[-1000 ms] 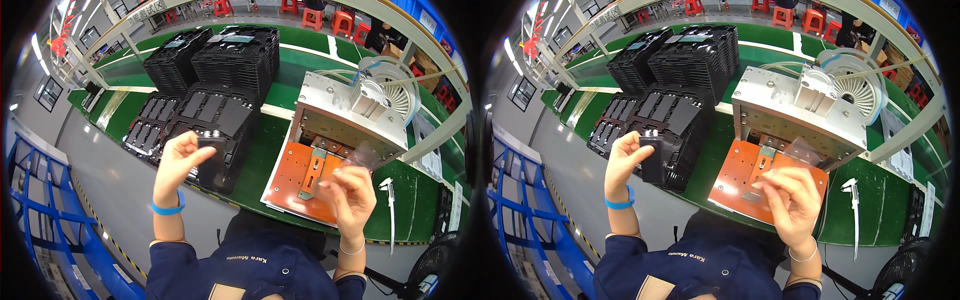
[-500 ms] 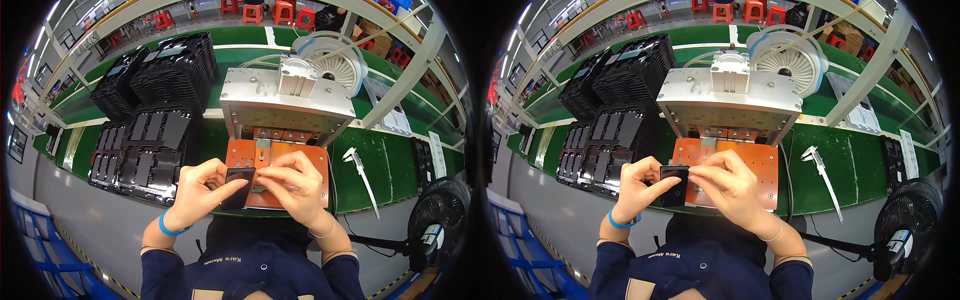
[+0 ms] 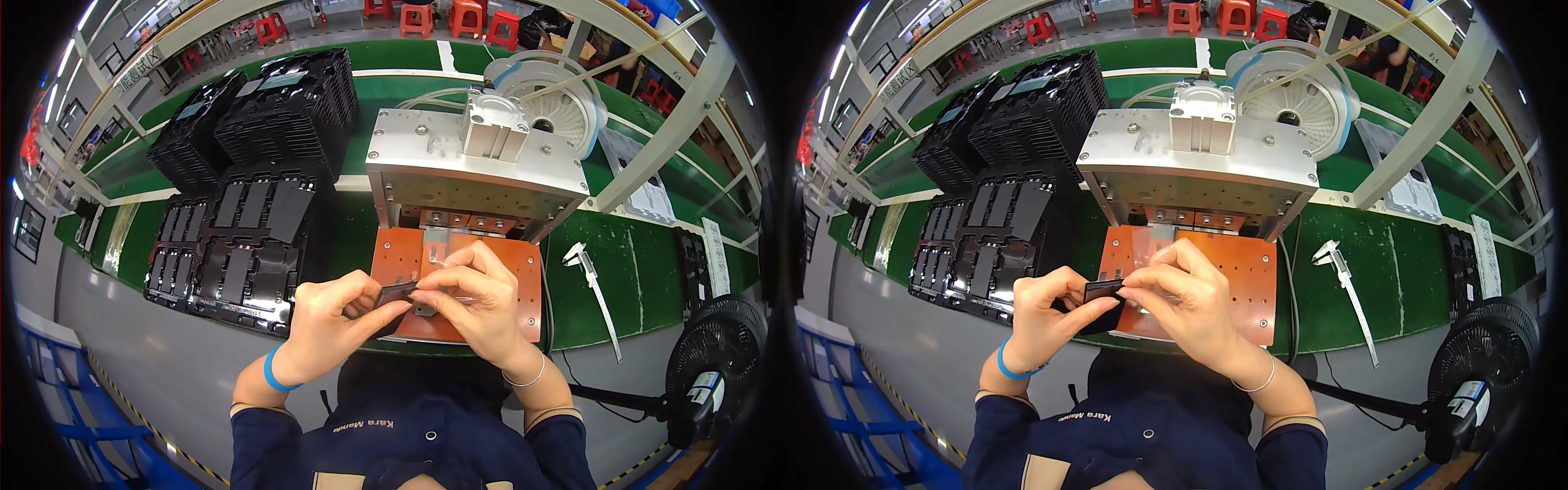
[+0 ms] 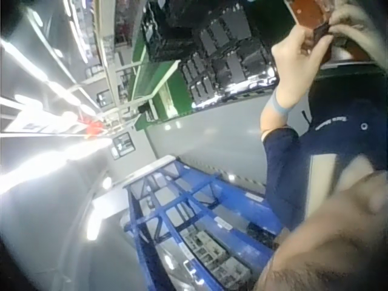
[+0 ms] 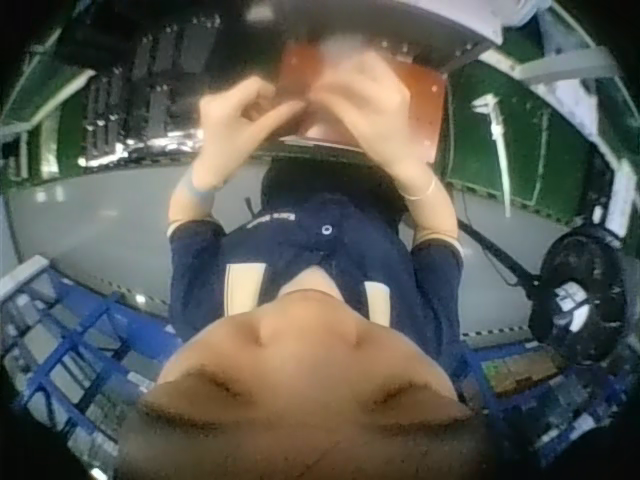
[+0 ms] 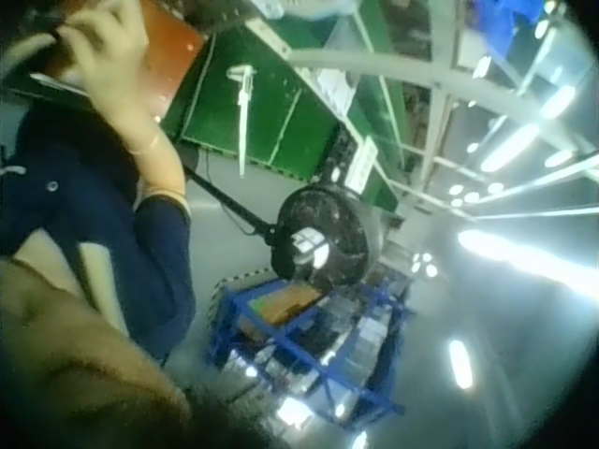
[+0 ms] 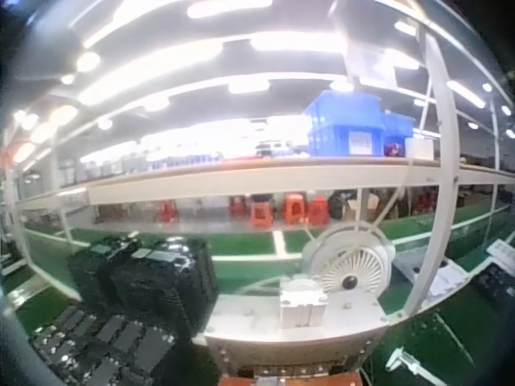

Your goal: The person repeatedly picks up small black rectangular electronic components from a stack, places them into a metal jig on a workbench, and operates a pneumatic press to process them. After pressing, the person removes the component and places it back onto the stack. The person also uses a digital caliper to measure one component and uses a small tool to scrape or clean the surface of another component.

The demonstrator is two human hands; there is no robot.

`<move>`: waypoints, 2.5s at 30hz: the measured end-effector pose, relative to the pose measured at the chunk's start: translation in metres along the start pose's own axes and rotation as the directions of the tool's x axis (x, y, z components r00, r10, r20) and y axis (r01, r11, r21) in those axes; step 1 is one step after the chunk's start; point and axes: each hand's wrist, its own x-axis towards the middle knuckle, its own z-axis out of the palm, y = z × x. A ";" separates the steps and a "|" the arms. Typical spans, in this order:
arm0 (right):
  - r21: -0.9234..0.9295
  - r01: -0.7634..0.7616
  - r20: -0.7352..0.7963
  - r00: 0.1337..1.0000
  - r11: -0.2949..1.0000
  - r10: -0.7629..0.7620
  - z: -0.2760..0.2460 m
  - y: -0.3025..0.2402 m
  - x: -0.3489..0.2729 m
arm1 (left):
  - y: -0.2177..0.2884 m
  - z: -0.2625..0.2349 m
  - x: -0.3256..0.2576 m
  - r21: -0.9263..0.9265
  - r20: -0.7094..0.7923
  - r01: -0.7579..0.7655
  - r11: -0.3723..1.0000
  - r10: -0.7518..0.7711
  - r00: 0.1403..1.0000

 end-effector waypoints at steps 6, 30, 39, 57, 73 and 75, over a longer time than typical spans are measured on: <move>-0.040 -0.025 0.041 0.999 0.999 0.026 -0.003 -0.001 0.001 | 0.001 0.001 0.000 0.108 -0.023 -0.117 0.987 0.121 0.992; -0.674 0.487 0.023 0.766 0.556 -0.642 0.007 0.002 -0.004 | -0.005 0.035 -0.026 -0.751 0.309 0.311 0.582 -0.106 0.945; -0.675 0.546 0.225 0.793 0.497 -0.566 -0.004 0.002 -0.005 | -0.008 0.046 -0.014 -0.730 -0.053 0.128 0.671 -0.242 0.969; -0.677 0.420 0.032 0.837 0.604 -0.547 -0.005 -0.002 0.003 | -0.002 0.034 -0.017 -0.409 0.089 0.153 0.900 -0.128 0.988; -0.660 0.498 0.066 0.784 0.563 -0.617 -0.001 -0.003 -0.006 | -0.011 0.039 -0.023 -0.405 0.057 0.115 0.907 -0.101 0.993; -0.713 0.527 0.109 0.735 0.463 -0.669 0.001 -0.002 -0.008 | -0.009 0.039 -0.022 -0.475 0.052 0.125 0.871 -0.113 0.992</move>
